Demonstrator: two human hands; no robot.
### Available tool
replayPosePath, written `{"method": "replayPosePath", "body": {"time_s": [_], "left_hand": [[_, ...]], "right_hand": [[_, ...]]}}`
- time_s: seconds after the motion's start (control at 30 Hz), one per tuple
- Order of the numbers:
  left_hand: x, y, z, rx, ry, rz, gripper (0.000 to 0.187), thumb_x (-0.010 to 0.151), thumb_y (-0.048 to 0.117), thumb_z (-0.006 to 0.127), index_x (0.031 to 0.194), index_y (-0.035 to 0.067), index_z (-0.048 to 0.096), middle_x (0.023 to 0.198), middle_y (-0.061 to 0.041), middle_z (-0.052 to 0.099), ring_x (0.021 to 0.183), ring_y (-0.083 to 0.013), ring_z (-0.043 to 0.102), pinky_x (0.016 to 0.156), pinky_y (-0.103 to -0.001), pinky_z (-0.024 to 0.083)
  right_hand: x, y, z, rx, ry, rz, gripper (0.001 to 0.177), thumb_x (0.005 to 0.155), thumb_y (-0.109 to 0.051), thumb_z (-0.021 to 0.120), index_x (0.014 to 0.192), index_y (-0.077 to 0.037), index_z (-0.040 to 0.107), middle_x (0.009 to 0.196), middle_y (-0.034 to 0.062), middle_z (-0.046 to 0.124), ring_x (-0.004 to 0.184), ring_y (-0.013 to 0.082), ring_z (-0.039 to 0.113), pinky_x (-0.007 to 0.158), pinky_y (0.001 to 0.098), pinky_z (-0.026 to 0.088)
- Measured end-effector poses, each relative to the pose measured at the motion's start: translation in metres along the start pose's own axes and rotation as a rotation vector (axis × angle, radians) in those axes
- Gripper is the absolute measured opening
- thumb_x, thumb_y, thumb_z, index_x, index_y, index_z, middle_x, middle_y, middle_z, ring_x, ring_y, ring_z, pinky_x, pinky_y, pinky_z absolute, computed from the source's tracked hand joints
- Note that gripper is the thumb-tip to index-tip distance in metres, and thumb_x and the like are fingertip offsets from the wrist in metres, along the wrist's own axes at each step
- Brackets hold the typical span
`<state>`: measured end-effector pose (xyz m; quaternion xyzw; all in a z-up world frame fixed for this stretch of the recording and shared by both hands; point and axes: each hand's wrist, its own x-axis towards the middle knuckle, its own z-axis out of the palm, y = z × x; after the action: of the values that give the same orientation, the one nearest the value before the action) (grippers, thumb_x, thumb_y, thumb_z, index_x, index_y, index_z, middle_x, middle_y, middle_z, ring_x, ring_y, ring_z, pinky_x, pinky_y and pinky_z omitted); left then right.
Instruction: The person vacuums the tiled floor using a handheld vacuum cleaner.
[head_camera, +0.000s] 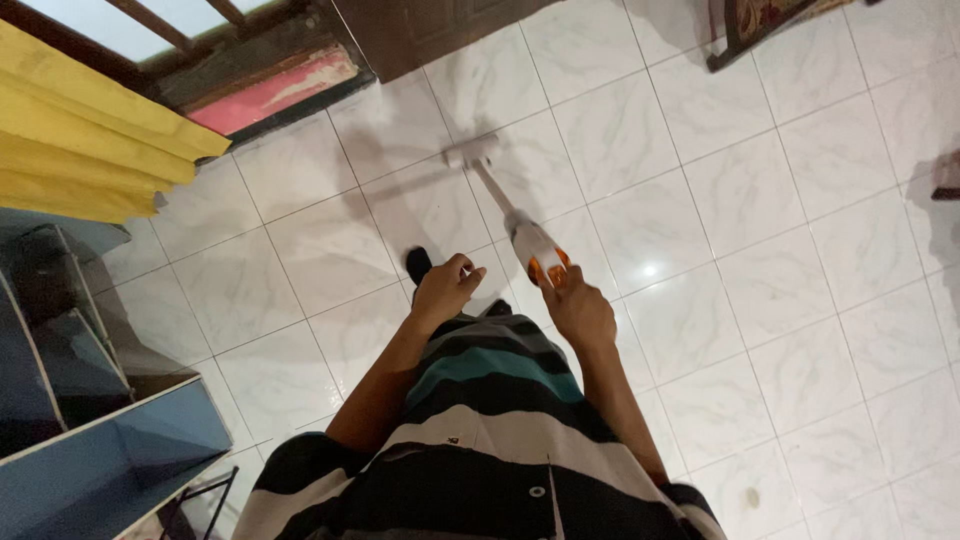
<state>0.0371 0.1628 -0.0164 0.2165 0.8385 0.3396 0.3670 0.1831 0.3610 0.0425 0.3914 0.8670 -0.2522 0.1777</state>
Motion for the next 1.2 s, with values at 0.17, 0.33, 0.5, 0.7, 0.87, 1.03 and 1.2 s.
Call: {"method": "replayPosePath", "body": {"time_s": [0.17, 0.33, 0.5, 0.7, 0.87, 1.03, 1.2], "left_hand": [[0.023, 0.019, 0.008, 0.063, 0.057, 0.085, 0.048, 0.098, 0.046, 0.061, 0.109, 0.0, 0.066, 0.076, -0.014, 0.072, 0.068, -0.0293, 0.071, 0.062, -0.04, 0.054], [0.051, 0.038, -0.007, 0.084, 0.08, 0.091, 0.047, 0.096, 0.045, 0.063, 0.109, 0.0, 0.065, 0.076, -0.013, 0.071, 0.068, -0.0307, 0.07, 0.061, -0.043, 0.054], [0.092, 0.03, -0.032, 0.033, 0.158, 0.057, 0.044, 0.096, 0.046, 0.065, 0.102, 0.002, 0.067, 0.075, -0.013, 0.071, 0.07, -0.031, 0.07, 0.066, -0.041, 0.054], [0.154, 0.03, -0.081, -0.038, 0.219, 0.044, 0.04, 0.094, 0.043, 0.067, 0.1, 0.003, 0.065, 0.075, -0.011, 0.07, 0.07, -0.0308, 0.07, 0.064, -0.041, 0.054], [0.197, 0.036, -0.122, -0.018, 0.176, 0.048, 0.039, 0.096, 0.042, 0.065, 0.099, 0.004, 0.066, 0.076, -0.01, 0.072, 0.071, -0.0284, 0.071, 0.065, -0.04, 0.055], [0.226, 0.051, -0.147, 0.013, 0.133, -0.016, 0.04, 0.096, 0.042, 0.064, 0.107, 0.004, 0.065, 0.073, -0.009, 0.073, 0.069, -0.0258, 0.072, 0.065, -0.039, 0.055], [0.219, 0.064, -0.142, 0.026, 0.177, -0.034, 0.042, 0.095, 0.043, 0.066, 0.108, 0.004, 0.066, 0.076, -0.011, 0.071, 0.071, -0.0277, 0.072, 0.065, -0.04, 0.055]], "right_hand": [[0.028, -0.014, 0.007, 0.001, 0.039, -0.011, 0.061, 0.097, -0.056, 0.056, 0.125, -0.002, 0.055, 0.084, 0.0292, 0.073, 0.079, 0.0462, 0.074, 0.068, 0.055, 0.06], [0.103, -0.045, 0.006, 0.06, 0.034, -0.068, 0.062, 0.097, -0.057, 0.058, 0.123, -0.001, 0.055, 0.084, 0.0274, 0.073, 0.08, 0.0451, 0.074, 0.069, 0.0549, 0.06], [0.17, -0.083, -0.023, -0.046, 0.136, -0.173, 0.062, 0.095, -0.053, 0.061, 0.129, -0.002, 0.052, 0.08, 0.0269, 0.072, 0.074, 0.0456, 0.073, 0.062, 0.0527, 0.061], [0.259, -0.142, -0.059, -0.117, 0.163, -0.274, 0.059, 0.098, -0.054, 0.06, 0.121, 0.0, 0.056, 0.079, 0.0242, 0.073, 0.073, 0.0406, 0.075, 0.06, 0.0492, 0.062], [0.305, -0.179, -0.096, -0.192, 0.173, -0.289, 0.053, 0.1, -0.052, 0.06, 0.115, -0.002, 0.058, 0.079, 0.023, 0.072, 0.072, 0.0393, 0.074, 0.059, 0.0491, 0.061], [0.325, -0.208, -0.125, -0.276, 0.189, -0.266, 0.057, 0.102, -0.054, 0.057, 0.115, 0.002, 0.057, 0.083, 0.023, 0.072, 0.075, 0.0381, 0.075, 0.059, 0.0491, 0.061], [0.323, -0.203, -0.117, -0.116, 0.162, -0.285, 0.054, 0.096, -0.052, 0.06, 0.117, -0.002, 0.057, 0.085, 0.025, 0.073, 0.078, 0.0422, 0.073, 0.065, 0.0517, 0.06]]}}
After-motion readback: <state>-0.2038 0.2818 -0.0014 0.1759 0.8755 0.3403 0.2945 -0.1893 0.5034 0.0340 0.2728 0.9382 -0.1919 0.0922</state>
